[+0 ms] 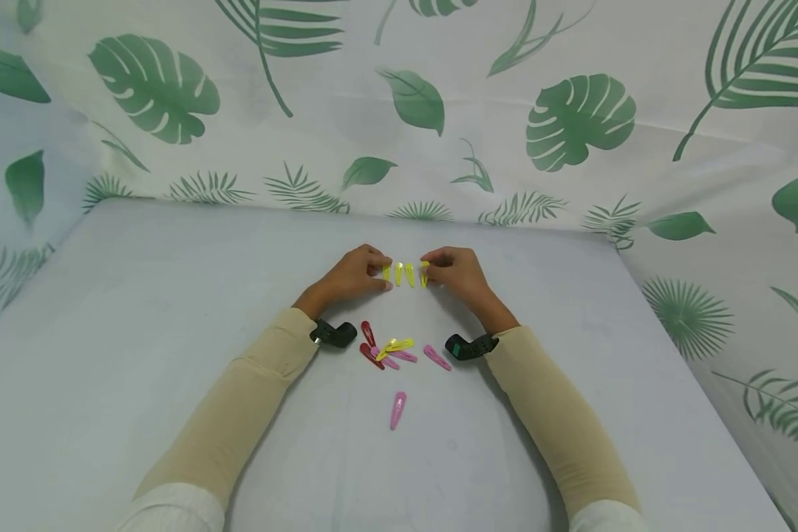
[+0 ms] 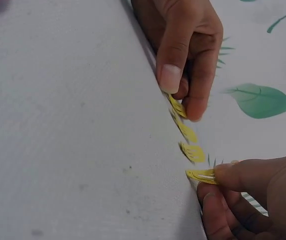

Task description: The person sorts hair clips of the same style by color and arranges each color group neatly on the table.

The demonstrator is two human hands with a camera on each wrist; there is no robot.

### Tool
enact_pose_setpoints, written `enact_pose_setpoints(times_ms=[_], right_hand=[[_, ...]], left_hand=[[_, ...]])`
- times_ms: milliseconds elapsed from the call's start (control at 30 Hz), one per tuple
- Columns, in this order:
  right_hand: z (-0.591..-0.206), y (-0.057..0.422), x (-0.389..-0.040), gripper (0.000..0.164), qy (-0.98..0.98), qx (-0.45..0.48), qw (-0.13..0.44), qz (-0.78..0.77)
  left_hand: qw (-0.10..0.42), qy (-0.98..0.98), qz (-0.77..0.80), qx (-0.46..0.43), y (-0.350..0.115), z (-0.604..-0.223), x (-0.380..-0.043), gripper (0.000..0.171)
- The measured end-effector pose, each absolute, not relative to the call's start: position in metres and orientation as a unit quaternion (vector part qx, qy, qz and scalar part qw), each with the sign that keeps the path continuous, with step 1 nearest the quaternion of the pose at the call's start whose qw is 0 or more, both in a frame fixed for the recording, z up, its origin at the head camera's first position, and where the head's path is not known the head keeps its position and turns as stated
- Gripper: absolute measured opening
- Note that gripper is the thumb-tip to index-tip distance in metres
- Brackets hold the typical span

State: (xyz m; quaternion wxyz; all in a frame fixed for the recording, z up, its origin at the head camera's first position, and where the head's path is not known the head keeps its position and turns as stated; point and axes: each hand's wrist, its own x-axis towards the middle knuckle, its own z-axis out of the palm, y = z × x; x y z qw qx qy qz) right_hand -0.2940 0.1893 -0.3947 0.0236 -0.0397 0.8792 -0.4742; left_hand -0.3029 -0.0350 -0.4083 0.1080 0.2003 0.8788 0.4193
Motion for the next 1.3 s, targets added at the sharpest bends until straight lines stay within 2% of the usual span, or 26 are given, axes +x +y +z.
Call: enact_pose_setpoints(times_ms=[533,1000,1300], right_hand=[[-0.3983,0.1861,-0.2956,0.018,0.92,-0.061,-0.009,-0.388],[-0.3959,0.1842,-0.2958,0.021,0.917,-0.019,-0.03,-0.398],[-0.3898,0.1873,-0.2939,0.028,0.899,-0.021,0.004,-0.437]], left_hand=[[0.113,0.873,0.427,0.206,-0.0335,-0.4078,-0.3009,0.051],[0.113,0.881,0.417,0.195,-0.0332,-0.4057,-0.2997,0.051],[0.112,0.883,0.413,0.195,-0.0335,-0.4045,-0.2999,0.051]])
